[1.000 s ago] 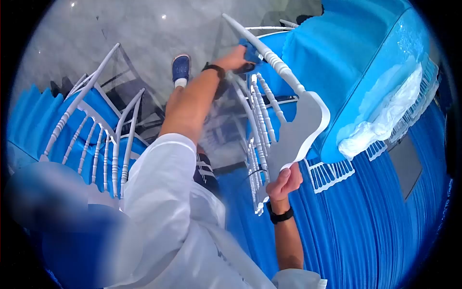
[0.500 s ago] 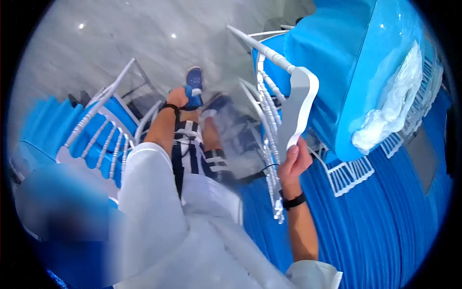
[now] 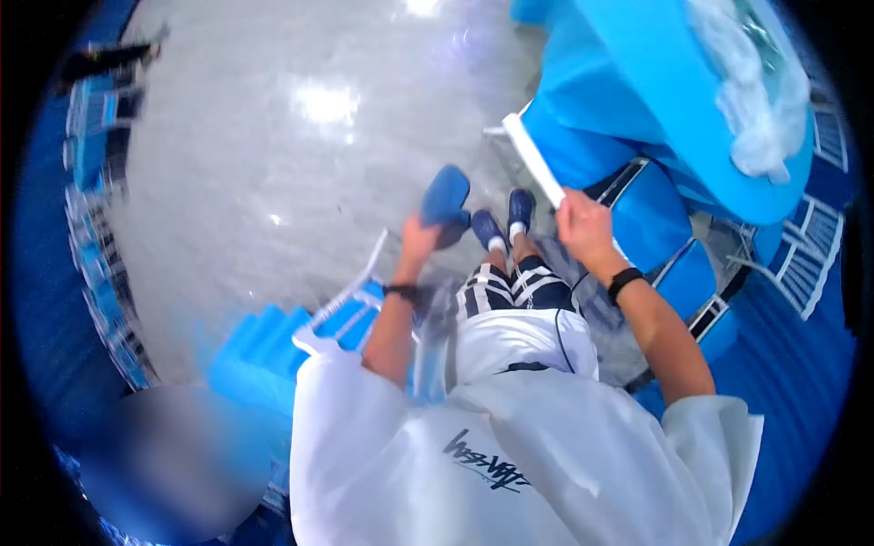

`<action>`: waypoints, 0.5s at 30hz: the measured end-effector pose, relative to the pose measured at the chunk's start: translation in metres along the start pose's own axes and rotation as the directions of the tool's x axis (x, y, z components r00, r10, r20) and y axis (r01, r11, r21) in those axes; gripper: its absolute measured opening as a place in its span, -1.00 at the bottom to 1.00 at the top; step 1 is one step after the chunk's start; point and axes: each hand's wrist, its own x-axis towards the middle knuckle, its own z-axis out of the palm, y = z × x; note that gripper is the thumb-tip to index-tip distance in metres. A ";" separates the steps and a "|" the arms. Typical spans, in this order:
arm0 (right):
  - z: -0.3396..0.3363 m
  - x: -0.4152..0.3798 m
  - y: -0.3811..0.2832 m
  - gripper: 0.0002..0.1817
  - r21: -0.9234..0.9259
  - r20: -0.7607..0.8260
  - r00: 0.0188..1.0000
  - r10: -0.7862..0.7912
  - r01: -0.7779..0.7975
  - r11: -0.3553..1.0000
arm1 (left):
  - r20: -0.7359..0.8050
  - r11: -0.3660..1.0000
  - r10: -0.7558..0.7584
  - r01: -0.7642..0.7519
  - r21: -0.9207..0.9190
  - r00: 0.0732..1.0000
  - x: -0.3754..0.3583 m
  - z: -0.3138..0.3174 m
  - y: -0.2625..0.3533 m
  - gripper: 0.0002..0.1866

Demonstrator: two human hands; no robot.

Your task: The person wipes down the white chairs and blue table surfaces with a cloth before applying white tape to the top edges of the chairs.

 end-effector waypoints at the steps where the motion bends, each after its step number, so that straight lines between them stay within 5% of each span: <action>1: 0.004 -0.006 -0.004 -0.79 -0.041 -0.088 0.994 -0.063 0.059 0.997 | -0.048 0.999 0.049 -0.048 0.021 0.998 -0.003 -0.007 -0.009 -0.81; 3: 0.005 -0.018 -0.025 -0.83 -0.010 -0.050 0.998 -0.044 0.044 0.999 | -0.098 0.987 0.159 -0.160 -0.008 0.982 -0.040 -0.046 0.028 -0.86; 4: -0.002 -0.018 -0.037 -0.83 -0.016 -0.058 0.988 -0.141 0.140 0.990 | 0.004 0.996 0.038 -0.038 -0.078 0.999 -0.082 -0.076 0.114 -0.77; 6: 0.009 -0.017 -0.038 -0.80 -0.079 -0.005 1.000 -0.005 0.004 0.997 | -0.013 0.955 0.250 -0.248 -0.162 0.968 -0.091 -0.084 0.145 -0.87; 7: 0.012 -0.019 -0.034 -0.78 -0.069 0.044 0.999 0.002 0.001 0.998 | 0.025 0.946 0.323 -0.323 0.022 0.946 -0.100 -0.088 0.177 -0.79; 9: -0.004 -0.019 -0.051 -0.83 -0.106 0.055 0.987 0.150 -0.143 0.984 | 0.043 0.951 0.282 -0.273 -0.145 0.958 -0.114 -0.079 0.225 -0.52; 10: -0.015 -0.022 -0.057 -0.85 0.083 0.031 0.980 0.196 -0.198 0.977 | 0.092 0.929 0.367 -0.360 -0.079 0.926 -0.118 -0.079 0.249 -0.50; 11: -0.009 -0.024 -0.059 -0.85 0.023 -0.046 0.982 0.186 -0.185 0.983 | 0.127 0.909 0.414 -0.403 -0.101 0.901 -0.109 -0.076 0.258 -0.50; 13: -0.029 -0.028 -0.061 -0.87 -0.146 0.090 0.984 0.157 -0.143 0.979 | 0.218 0.798 0.591 -0.602 -0.024 0.776 -0.131 -0.056 0.317 -0.62; 15: -0.074 -0.035 -0.066 -0.75 0.133 0.130 0.982 0.138 -0.156 0.979 | 0.528 0.668 0.631 -0.744 0.004 0.569 -0.120 -0.040 0.367 -0.61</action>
